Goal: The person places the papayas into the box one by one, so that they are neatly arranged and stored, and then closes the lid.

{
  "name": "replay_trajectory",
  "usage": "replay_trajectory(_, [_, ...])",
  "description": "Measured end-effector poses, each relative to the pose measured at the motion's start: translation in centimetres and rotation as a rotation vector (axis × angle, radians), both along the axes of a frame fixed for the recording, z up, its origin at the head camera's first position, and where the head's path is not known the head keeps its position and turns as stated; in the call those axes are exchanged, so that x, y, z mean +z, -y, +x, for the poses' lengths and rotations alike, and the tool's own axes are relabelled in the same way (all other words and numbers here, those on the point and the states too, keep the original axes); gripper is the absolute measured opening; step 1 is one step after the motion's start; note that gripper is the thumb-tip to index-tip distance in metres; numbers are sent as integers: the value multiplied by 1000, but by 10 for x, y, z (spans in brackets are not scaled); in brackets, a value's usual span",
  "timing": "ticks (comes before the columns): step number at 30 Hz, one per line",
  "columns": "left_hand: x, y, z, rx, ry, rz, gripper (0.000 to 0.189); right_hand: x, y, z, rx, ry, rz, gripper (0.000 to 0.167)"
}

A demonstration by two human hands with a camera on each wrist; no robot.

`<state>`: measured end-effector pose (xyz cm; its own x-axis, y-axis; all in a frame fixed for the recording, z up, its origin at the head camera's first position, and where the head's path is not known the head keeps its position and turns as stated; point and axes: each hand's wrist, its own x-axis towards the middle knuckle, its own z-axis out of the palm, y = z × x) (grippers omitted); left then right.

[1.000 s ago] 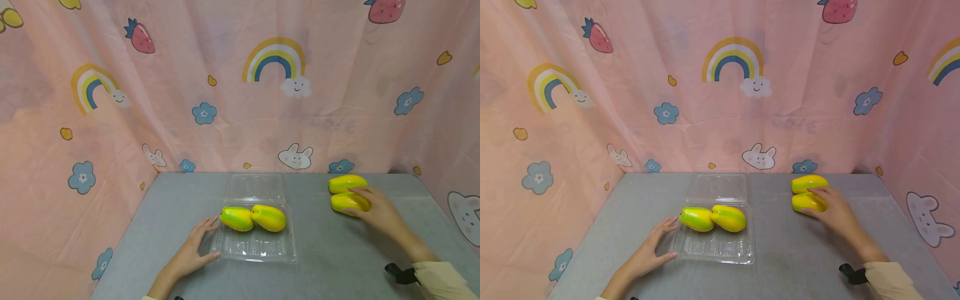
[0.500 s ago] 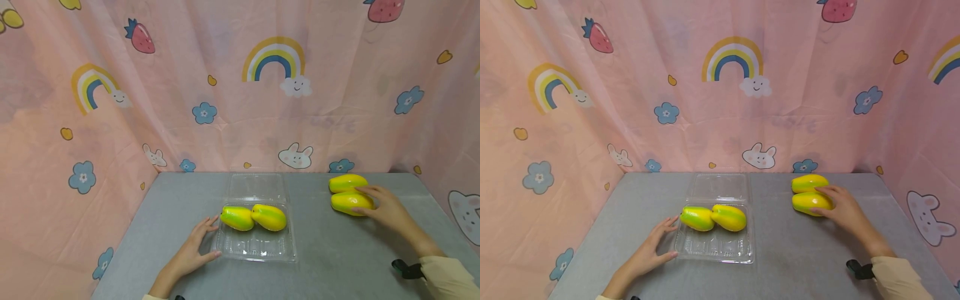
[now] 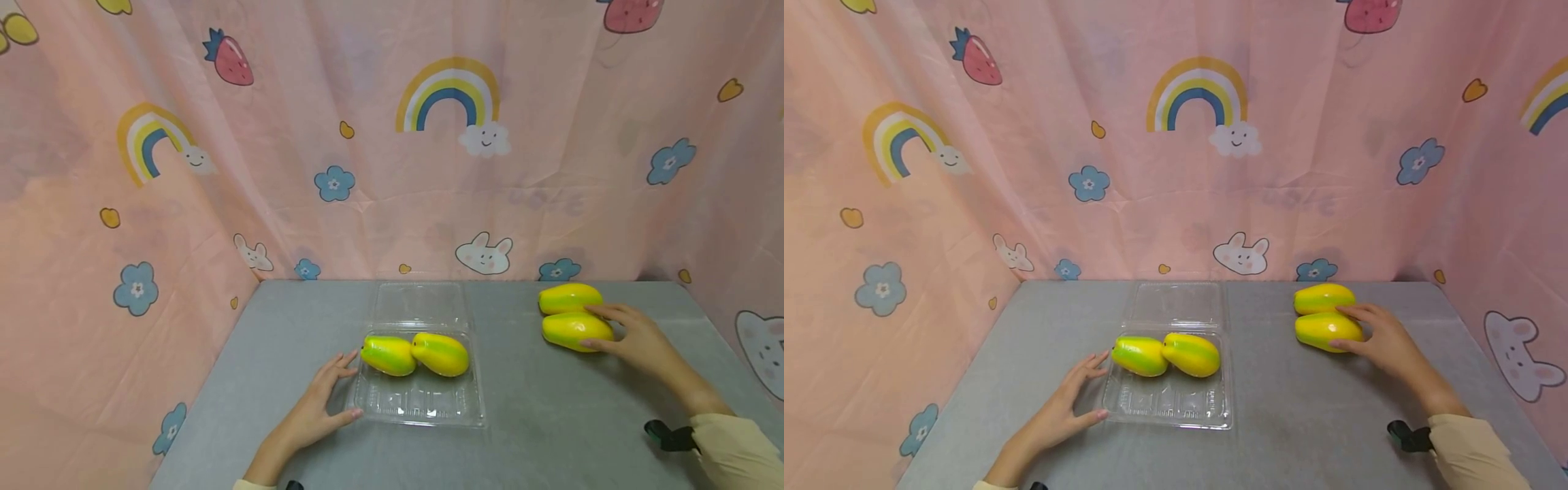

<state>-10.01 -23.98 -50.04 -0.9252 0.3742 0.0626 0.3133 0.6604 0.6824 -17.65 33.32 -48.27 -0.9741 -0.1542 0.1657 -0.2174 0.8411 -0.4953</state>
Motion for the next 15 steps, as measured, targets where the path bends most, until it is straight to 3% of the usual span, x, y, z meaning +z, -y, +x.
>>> replay_trajectory(15, [2,0,0,19,45,-8,65,0,-3,-2,15,71,11,79])
